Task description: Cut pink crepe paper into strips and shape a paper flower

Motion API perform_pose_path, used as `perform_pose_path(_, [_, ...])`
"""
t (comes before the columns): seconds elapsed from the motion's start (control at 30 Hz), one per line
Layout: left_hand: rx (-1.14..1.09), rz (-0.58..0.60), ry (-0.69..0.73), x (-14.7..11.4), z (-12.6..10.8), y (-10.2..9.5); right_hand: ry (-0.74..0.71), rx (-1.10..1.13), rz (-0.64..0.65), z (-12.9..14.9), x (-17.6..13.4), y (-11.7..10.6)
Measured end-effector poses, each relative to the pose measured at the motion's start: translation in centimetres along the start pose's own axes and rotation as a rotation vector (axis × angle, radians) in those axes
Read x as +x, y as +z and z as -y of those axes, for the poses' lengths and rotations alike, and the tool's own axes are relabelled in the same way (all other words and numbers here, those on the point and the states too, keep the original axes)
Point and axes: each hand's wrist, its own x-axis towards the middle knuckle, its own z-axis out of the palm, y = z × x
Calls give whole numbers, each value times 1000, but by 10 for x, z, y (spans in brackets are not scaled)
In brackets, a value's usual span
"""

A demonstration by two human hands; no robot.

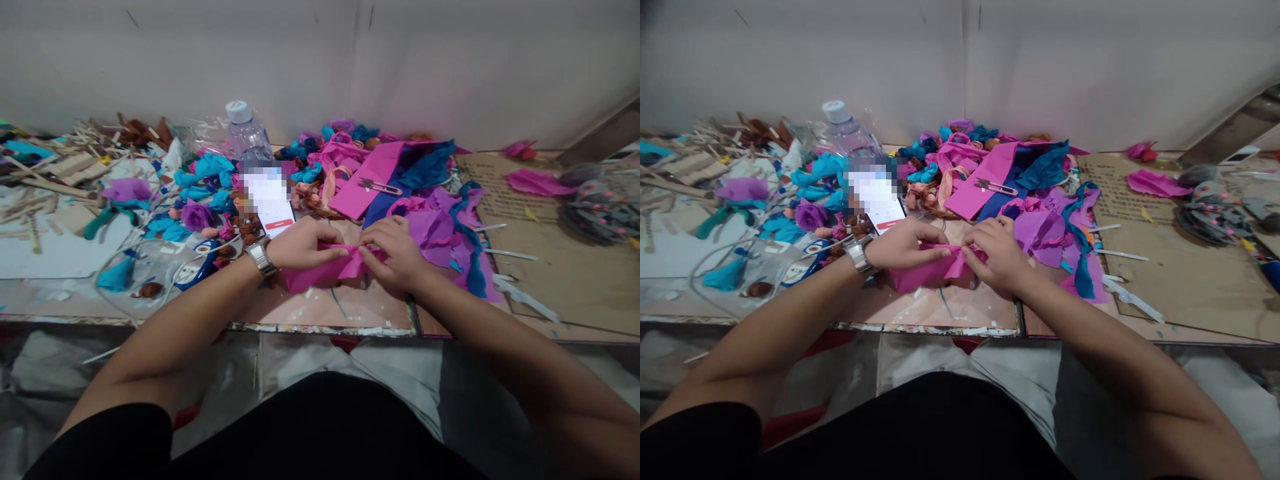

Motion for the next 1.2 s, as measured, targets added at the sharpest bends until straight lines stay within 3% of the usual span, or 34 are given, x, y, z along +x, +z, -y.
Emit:
perform_pose_path(0.33, [-17,59,-39,-1,-4,7,-25,25,48,5,1,3])
perform_pose_path(0.77, [136,74,8,0,-11,9,-30,62,53,8,2,4])
perform_pose_path(1.2, [-49,24,-2,-2,-6,6,-79,40,-11,7,2,2])
